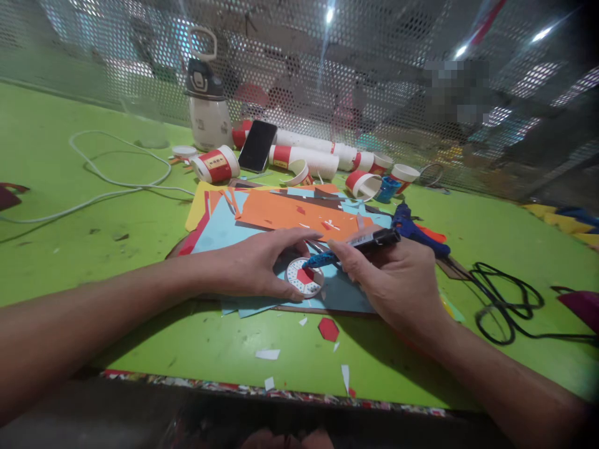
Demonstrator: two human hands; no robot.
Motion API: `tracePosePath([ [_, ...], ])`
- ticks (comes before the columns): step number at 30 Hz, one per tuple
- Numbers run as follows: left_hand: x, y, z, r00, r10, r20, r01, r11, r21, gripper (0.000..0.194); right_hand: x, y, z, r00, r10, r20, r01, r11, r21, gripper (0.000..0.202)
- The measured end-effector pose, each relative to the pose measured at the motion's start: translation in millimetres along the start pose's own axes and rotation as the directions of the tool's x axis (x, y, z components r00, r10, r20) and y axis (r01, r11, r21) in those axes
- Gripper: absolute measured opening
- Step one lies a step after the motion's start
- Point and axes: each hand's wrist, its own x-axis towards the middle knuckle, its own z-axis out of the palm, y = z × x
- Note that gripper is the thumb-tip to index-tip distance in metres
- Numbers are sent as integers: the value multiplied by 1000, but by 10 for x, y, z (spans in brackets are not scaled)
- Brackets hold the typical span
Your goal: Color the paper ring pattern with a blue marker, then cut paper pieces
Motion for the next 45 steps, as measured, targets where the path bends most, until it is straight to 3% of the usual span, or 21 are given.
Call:
tracePosePath([
  [14, -4, 8, 3, 1000, 4, 3, -4, 1000, 11, 79, -10, 33, 33, 998, 51, -28, -52, 997, -55, 32],
  [23, -3, -21, 10, 1000, -13, -16, 13, 999, 45, 83, 1, 43, 104, 997, -3, -82, 2, 1000, -21, 36],
  [27, -10, -14, 10, 1000, -25, -18, 26, 999, 34, 81, 10, -4, 33, 994, 0, -108, 4, 999, 36, 34],
  [32, -10, -14, 12, 1000, -16, -15, 16, 1000, 18, 80, 42, -101, -122, 958, 47, -283, -20, 995, 97, 33],
  [35, -11, -18, 12, 1000, -27, -14, 27, 999, 21, 81, 49, -105, -152, 957, 91, -275, -42, 983, 176, 33],
  [41, -27, -23, 14, 999, -34, -19, 34, 999, 25, 81, 88, -51, -178, 958, 28, -286, 29, 981, 193, 37],
  [45, -39, -1, 18, 998, -58, -22, 59, 998, 10, 81, 124, -3, -217, 951, 45, -305, 26, 974, 224, 29],
])
